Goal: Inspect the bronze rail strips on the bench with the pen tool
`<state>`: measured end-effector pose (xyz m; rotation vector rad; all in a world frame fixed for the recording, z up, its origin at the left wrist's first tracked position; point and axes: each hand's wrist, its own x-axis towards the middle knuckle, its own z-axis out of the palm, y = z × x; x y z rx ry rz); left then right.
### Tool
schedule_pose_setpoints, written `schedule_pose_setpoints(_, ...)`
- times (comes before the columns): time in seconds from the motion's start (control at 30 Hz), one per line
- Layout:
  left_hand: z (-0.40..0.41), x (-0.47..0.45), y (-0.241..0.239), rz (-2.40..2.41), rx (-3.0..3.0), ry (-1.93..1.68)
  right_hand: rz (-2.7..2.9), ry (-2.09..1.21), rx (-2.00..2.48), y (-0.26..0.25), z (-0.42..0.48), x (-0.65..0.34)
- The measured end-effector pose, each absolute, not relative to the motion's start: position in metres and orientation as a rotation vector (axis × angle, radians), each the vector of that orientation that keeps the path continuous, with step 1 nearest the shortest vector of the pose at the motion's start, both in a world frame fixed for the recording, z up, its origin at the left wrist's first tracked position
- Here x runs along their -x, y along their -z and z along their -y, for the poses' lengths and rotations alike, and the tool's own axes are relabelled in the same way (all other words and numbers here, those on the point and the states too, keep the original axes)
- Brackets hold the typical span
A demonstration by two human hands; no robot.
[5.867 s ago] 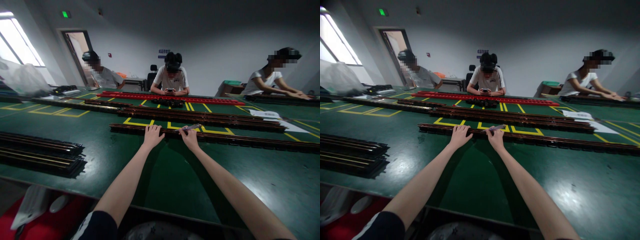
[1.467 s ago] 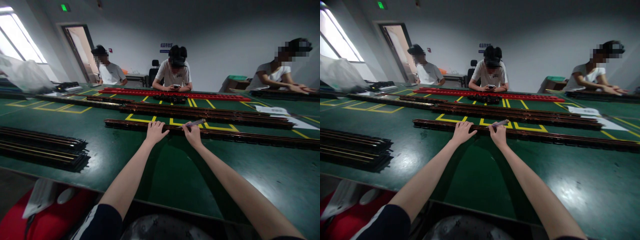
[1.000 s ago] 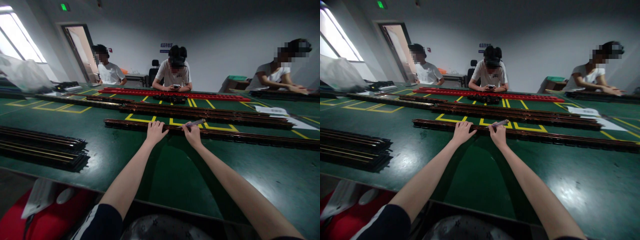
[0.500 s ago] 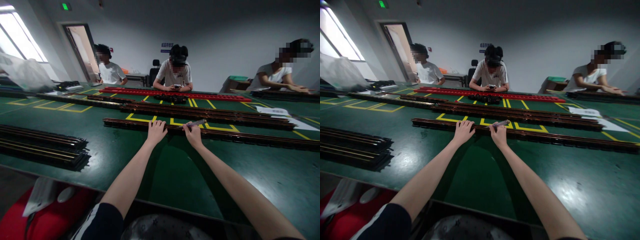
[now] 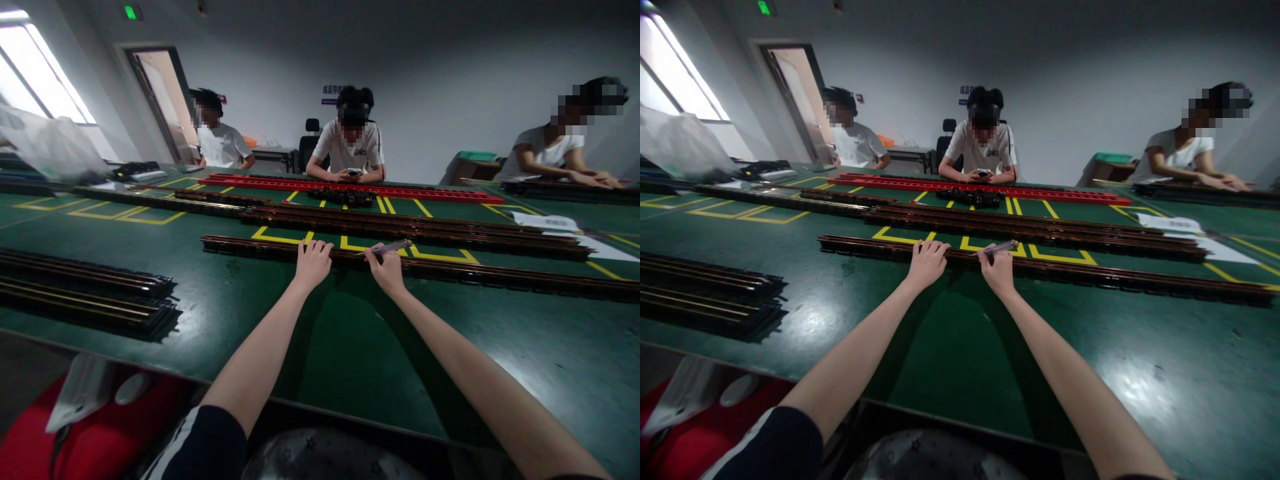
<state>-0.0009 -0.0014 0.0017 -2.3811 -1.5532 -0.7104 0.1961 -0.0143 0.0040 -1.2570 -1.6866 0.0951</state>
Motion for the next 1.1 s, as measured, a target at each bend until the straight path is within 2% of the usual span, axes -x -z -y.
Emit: schedule_pose_setpoints(1.1, 0.0052, 0.0002, -0.0087, 1.591, 2.45, 0.676, 1.645, -0.074, 1.278, -0.0024, 0.0131, -0.1965)
